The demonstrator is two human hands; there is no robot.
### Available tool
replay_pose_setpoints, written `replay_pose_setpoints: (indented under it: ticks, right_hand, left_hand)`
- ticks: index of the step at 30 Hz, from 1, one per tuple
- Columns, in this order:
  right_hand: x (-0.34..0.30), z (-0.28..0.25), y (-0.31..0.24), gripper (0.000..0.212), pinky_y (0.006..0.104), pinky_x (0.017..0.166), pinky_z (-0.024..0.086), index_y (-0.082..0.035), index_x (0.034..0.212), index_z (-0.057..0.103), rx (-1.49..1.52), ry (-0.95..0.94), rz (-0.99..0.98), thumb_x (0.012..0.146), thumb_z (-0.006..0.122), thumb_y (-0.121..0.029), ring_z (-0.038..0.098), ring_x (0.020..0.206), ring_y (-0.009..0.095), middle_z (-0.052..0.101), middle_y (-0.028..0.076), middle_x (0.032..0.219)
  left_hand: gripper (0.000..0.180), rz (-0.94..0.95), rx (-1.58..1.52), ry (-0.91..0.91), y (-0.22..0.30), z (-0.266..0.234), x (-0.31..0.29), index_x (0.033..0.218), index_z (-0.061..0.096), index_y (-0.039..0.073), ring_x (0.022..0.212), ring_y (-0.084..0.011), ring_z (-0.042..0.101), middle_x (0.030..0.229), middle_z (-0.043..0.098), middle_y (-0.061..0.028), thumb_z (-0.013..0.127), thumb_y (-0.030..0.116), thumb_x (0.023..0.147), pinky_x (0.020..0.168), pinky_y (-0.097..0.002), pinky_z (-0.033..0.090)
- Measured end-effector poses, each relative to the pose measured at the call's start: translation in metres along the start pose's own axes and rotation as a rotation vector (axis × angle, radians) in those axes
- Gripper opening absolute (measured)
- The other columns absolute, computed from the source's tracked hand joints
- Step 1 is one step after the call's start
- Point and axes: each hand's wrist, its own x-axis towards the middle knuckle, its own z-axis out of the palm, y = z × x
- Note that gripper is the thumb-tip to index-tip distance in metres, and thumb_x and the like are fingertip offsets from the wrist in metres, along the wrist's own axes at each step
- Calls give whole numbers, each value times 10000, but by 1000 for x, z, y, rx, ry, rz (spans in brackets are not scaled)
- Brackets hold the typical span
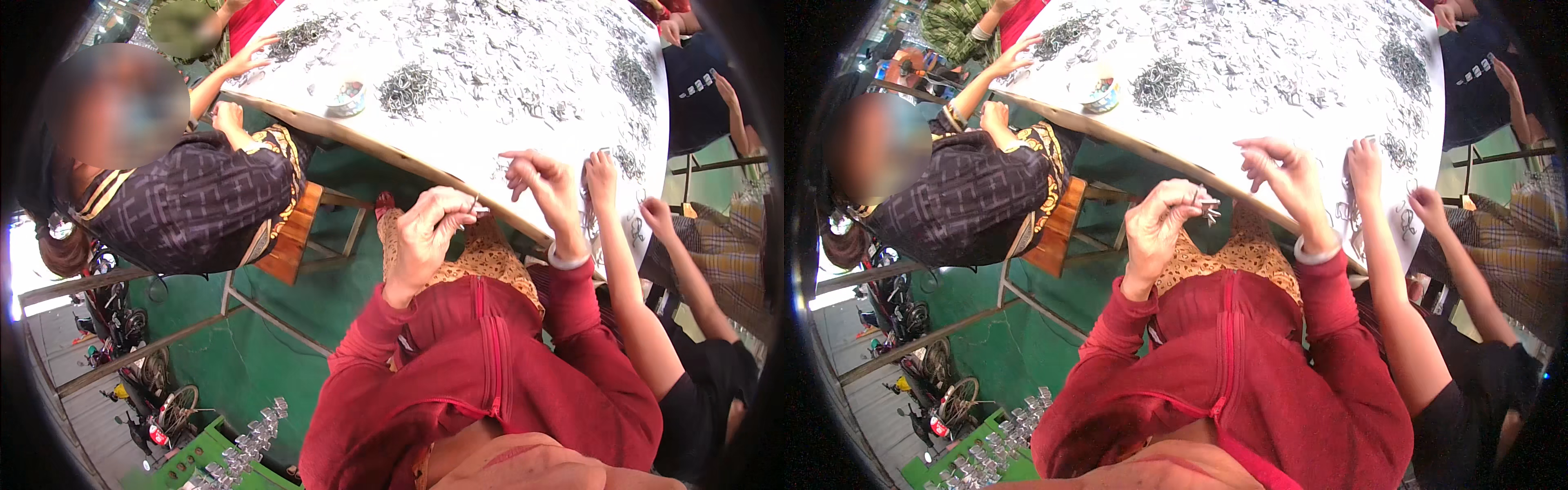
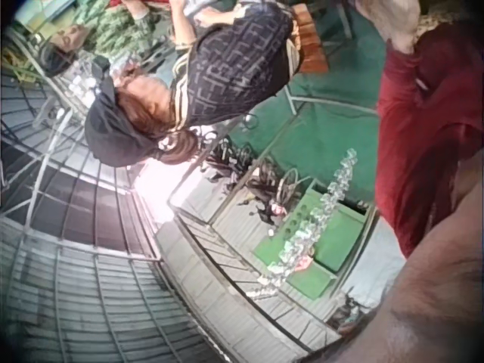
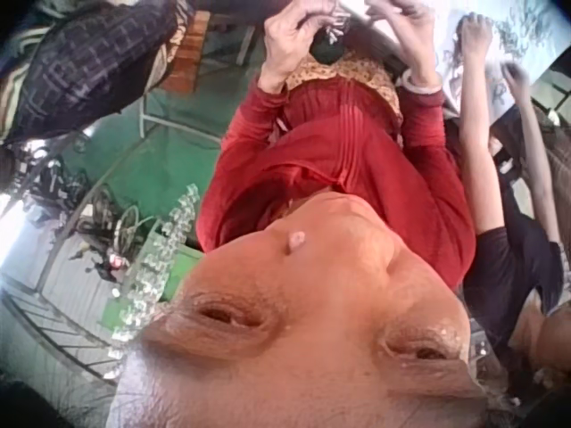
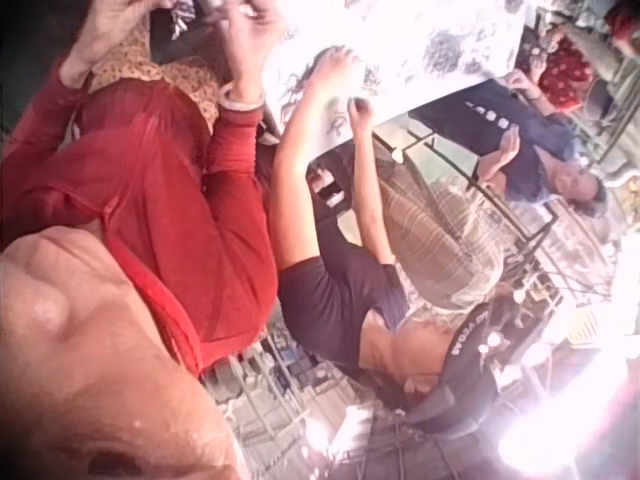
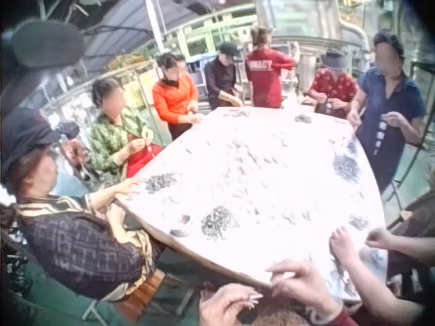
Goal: The person picks up metal rings from a pile on a table and attaches them to a long metal chain.
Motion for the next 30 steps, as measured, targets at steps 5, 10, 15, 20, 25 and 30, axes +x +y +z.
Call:
replay_pose_setpoints:
  ticks: [5, 10, 15, 20, 25, 30]
  right_hand:
    - [107, -29, 63, 390, 359, 659, 498, -15, 1042, 642, -786, 288, -139, 856, 633, -357, 622, 699, 260, 643, 157, 796]
    - [131, -48, 110, 293, 414, 748, 467, 5, 976, 557, -1024, 297, -318, 778, 647, -191, 583, 794, 360, 593, 187, 786]
    - [78, -30, 61, 226, 306, 663, 503, 8, 1011, 597, -301, 133, -17, 805, 629, -81, 646, 767, 216, 647, 110, 788]
    - [-22, 21, -11, 193, 225, 705, 511, 0, 1026, 664, 93, 21, 18, 838, 654, -41, 652, 788, 105, 681, 44, 841]
    - [-50, 39, -25, 182, 215, 742, 517, -5, 1013, 672, 134, 7, -134, 831, 660, -6, 641, 810, 97, 685, 63, 919]
    - [-50, 38, -17, 195, 223, 658, 527, 12, 1001, 673, 290, 46, -146, 808, 668, 37, 632, 724, 100, 673, 73, 875]
  left_hand:
    - [113, -4, 118, 0, -1, -2, -1, 860, 600, -2, 820, -203, 602, 856, 635, -80, 664, -45, 777, 717, -304, 508]
    - [124, -5, 212, 11, 2, -9, -1, 840, 605, 14, 809, -212, 606, 829, 644, -64, 689, -18, 754, 722, -317, 492]
    - [84, 21, 202, -11, -9, -16, -4, 873, 597, -18, 832, -184, 616, 894, 624, -97, 628, -57, 806, 718, -286, 531]
    - [87, 118, 337, -113, 2, -10, -1, 851, 613, -13, 838, -174, 609, 864, 636, -77, 649, -61, 788, 712, -283, 517]
    - [110, 146, 386, -121, 13, -4, -1, 832, 625, 19, 839, -211, 610, 833, 644, -63, 703, 8, 755, 735, -317, 492]
    - [148, 162, 413, -114, 7, -7, -7, 875, 620, 17, 884, -220, 612, 867, 650, -78, 708, 13, 756, 793, -330, 484]
